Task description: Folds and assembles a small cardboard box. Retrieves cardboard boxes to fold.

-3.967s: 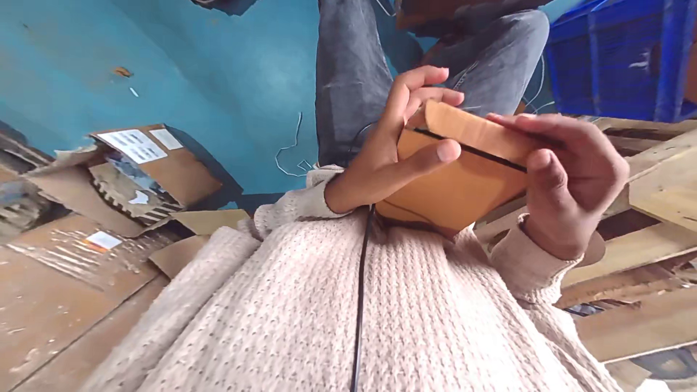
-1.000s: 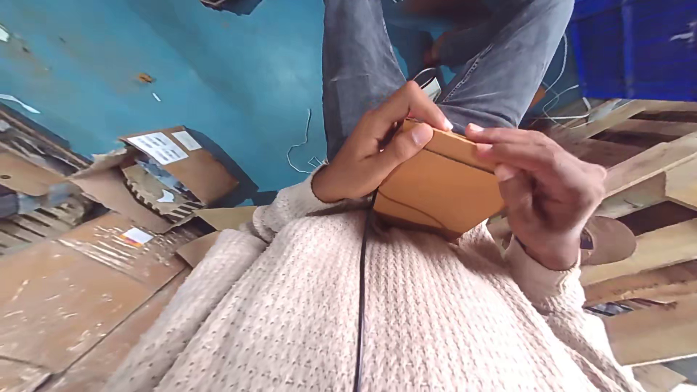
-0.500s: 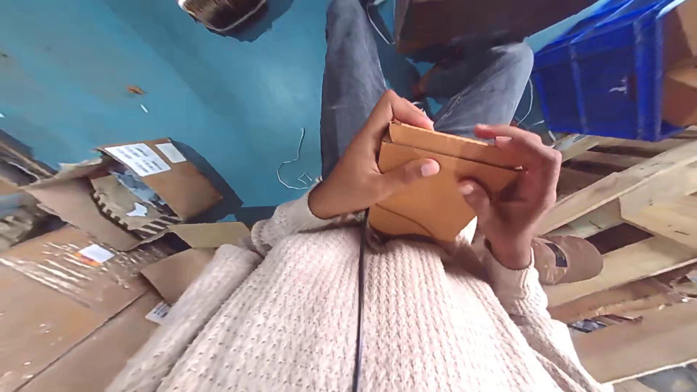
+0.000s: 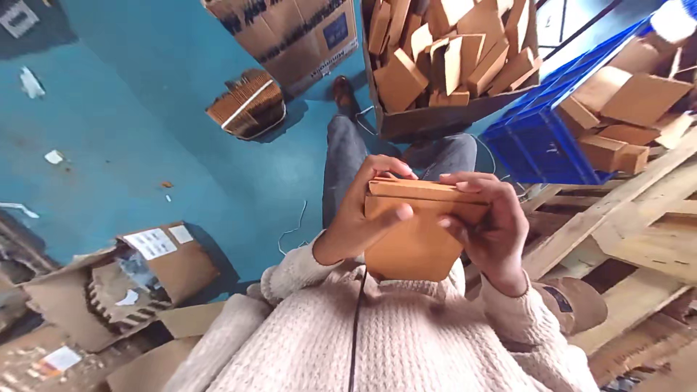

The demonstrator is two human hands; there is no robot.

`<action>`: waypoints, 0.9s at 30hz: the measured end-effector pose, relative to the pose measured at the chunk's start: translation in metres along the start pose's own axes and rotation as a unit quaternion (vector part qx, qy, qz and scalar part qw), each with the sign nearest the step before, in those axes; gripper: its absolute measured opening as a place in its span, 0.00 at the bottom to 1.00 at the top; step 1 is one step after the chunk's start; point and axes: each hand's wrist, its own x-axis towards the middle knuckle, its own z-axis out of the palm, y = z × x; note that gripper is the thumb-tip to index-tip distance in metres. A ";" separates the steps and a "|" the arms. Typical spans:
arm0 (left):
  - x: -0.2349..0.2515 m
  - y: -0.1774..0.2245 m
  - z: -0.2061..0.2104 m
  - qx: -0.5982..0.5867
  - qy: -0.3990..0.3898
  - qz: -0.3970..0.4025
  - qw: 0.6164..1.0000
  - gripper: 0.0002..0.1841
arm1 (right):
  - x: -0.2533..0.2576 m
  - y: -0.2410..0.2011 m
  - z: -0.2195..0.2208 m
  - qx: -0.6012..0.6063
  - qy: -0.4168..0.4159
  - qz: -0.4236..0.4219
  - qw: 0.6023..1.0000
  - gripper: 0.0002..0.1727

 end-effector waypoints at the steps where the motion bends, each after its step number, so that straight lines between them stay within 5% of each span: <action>1: 0.001 0.001 0.002 -0.003 0.018 -0.002 1.000 0.19 | -0.001 0.002 0.002 0.001 0.005 -0.005 1.000 0.26; 5: 0.004 0.004 0.002 0.019 0.057 0.007 0.998 0.22 | 0.000 0.000 0.005 0.050 0.036 0.012 0.998 0.40; 9: 0.003 0.003 -0.003 0.067 0.079 0.057 0.993 0.21 | 0.006 -0.005 0.000 0.039 0.060 -0.002 0.997 0.24; 19: 0.003 -0.002 -0.007 0.128 0.050 0.087 0.987 0.26 | 0.005 -0.005 -0.021 -0.034 -0.032 0.009 0.999 0.17; 25: -0.011 -0.025 -0.002 0.110 0.011 0.056 0.992 0.46 | -0.007 0.004 -0.013 -0.006 -0.048 0.112 0.993 0.12; 27: -0.018 -0.027 -0.001 0.125 0.020 0.034 0.991 0.46 | -0.014 0.010 -0.008 -0.002 -0.044 0.114 0.992 0.11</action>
